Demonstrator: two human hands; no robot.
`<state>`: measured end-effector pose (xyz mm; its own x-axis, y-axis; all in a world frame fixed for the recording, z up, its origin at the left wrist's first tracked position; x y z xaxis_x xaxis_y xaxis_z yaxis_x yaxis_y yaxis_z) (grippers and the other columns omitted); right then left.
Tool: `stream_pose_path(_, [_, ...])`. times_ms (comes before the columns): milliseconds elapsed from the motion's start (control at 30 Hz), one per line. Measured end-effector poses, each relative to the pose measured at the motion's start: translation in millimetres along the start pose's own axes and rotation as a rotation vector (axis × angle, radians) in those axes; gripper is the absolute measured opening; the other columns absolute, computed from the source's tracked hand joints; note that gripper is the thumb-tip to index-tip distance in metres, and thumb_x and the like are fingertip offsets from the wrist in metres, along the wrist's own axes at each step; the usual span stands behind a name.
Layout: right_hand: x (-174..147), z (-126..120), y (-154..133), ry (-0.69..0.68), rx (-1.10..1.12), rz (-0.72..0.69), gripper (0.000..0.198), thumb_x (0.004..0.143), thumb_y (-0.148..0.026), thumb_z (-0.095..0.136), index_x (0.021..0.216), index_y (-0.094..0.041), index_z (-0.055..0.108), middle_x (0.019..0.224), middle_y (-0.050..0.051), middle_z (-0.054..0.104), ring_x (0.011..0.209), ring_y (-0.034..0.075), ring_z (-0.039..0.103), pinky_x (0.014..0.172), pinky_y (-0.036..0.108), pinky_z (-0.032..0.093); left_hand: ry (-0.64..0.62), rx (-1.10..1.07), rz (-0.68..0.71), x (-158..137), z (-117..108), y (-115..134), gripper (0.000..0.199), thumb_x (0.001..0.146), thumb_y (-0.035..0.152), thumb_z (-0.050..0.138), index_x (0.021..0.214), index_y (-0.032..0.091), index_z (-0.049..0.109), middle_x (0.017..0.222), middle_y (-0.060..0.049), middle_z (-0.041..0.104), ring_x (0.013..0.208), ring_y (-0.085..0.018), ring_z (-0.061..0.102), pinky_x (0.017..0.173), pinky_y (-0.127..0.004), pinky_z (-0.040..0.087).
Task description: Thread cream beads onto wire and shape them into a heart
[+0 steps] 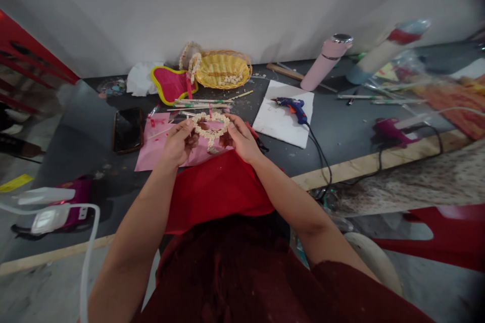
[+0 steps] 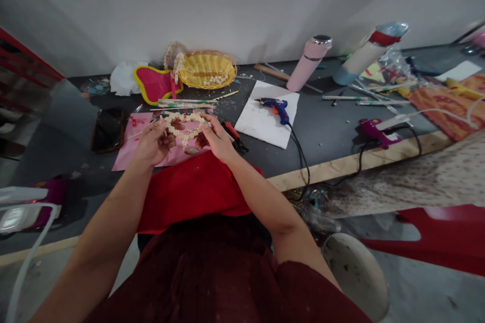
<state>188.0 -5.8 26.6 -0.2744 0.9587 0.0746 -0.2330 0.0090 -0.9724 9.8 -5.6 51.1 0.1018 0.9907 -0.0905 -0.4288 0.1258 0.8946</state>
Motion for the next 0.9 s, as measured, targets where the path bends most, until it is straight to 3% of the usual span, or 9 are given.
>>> stream_pose_path(200, [0, 3, -4, -0.028, -0.024, -0.058, 0.054, 0.084, -0.062, 0.058, 0.122, -0.029, 0.041, 0.076, -0.003, 0.055, 0.063, 0.014, 0.059, 0.061, 0.034, 0.054, 0.033, -0.009, 0.007, 1, 0, -1, 0.036, 0.066, 0.046, 0.082, 0.071, 0.017, 0.061, 0.062, 0.001, 0.058, 0.043, -0.003, 0.035, 0.039, -0.016, 0.024])
stream_pose_path(400, [1, 0, -3, 0.094, -0.04, -0.094, 0.056, 0.083, -0.064, 0.059, 0.122, -0.029, 0.038, 0.077, -0.003, 0.057, 0.063, 0.013, 0.059, 0.063, 0.033, 0.056, -0.053, 0.106, 0.086, 3, 2, -7, 0.04, 0.063, 0.047, 0.083, 0.081, 0.016, 0.066, 0.062, 0.002, 0.056, 0.043, -0.003, 0.032, 0.038, -0.017, 0.018])
stream_pose_path(533, [9, -9, -17, 0.167, -0.097, -0.095, 0.055, 0.084, -0.063, 0.058, 0.124, -0.032, 0.038, 0.081, -0.002, 0.058, 0.069, 0.015, 0.061, 0.069, 0.035, 0.057, 0.06, 0.173, 0.211, 5, -1, -10, 0.035, 0.072, 0.047, 0.075, 0.091, 0.018, 0.068, 0.072, 0.001, 0.062, 0.044, -0.003, 0.032, 0.04, -0.018, 0.02])
stream_pose_path(700, [63, -41, -50, 0.206, -0.242, -0.163, 0.061, 0.083, -0.064, 0.059, 0.129, -0.031, 0.038, 0.087, 0.001, 0.061, 0.073, 0.015, 0.063, 0.071, 0.035, 0.057, 0.243, 0.611, 0.522, -2, -6, -8, 0.015, 0.081, 0.033, 0.065, 0.082, 0.019, 0.07, 0.063, 0.002, 0.057, 0.051, -0.009, 0.04, 0.05, -0.022, 0.031])
stream_pose_path(800, [112, -64, -65, 0.284, -0.314, -0.186, 0.058, 0.086, -0.063, 0.056, 0.129, -0.029, 0.038, 0.09, 0.003, 0.062, 0.075, 0.015, 0.064, 0.07, 0.033, 0.057, 0.163, 0.919, 0.699, -6, -4, -9, 0.009, 0.08, 0.024, 0.063, 0.08, 0.019, 0.071, 0.065, 0.0, 0.06, 0.059, -0.012, 0.05, 0.058, -0.024, 0.037])
stream_pose_path(900, [158, -81, -73, 0.36, -0.345, -0.174, 0.049, 0.09, -0.057, 0.053, 0.127, -0.027, 0.038, 0.087, 0.003, 0.062, 0.07, 0.013, 0.062, 0.067, 0.03, 0.056, 0.084, 1.071, 0.797, -4, -5, -12, 0.012, 0.081, 0.019, 0.06, 0.086, 0.019, 0.071, 0.073, -0.003, 0.068, 0.063, -0.013, 0.056, 0.063, -0.024, 0.042])
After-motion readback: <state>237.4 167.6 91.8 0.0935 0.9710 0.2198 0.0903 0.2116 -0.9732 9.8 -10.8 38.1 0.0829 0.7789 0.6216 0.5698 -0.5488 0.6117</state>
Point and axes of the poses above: each hand's wrist, its own x-axis towards the middle knuckle, its own z-axis out of the palm, y = z × x, the point moved 2 cm from there along x, towards the middle knuckle
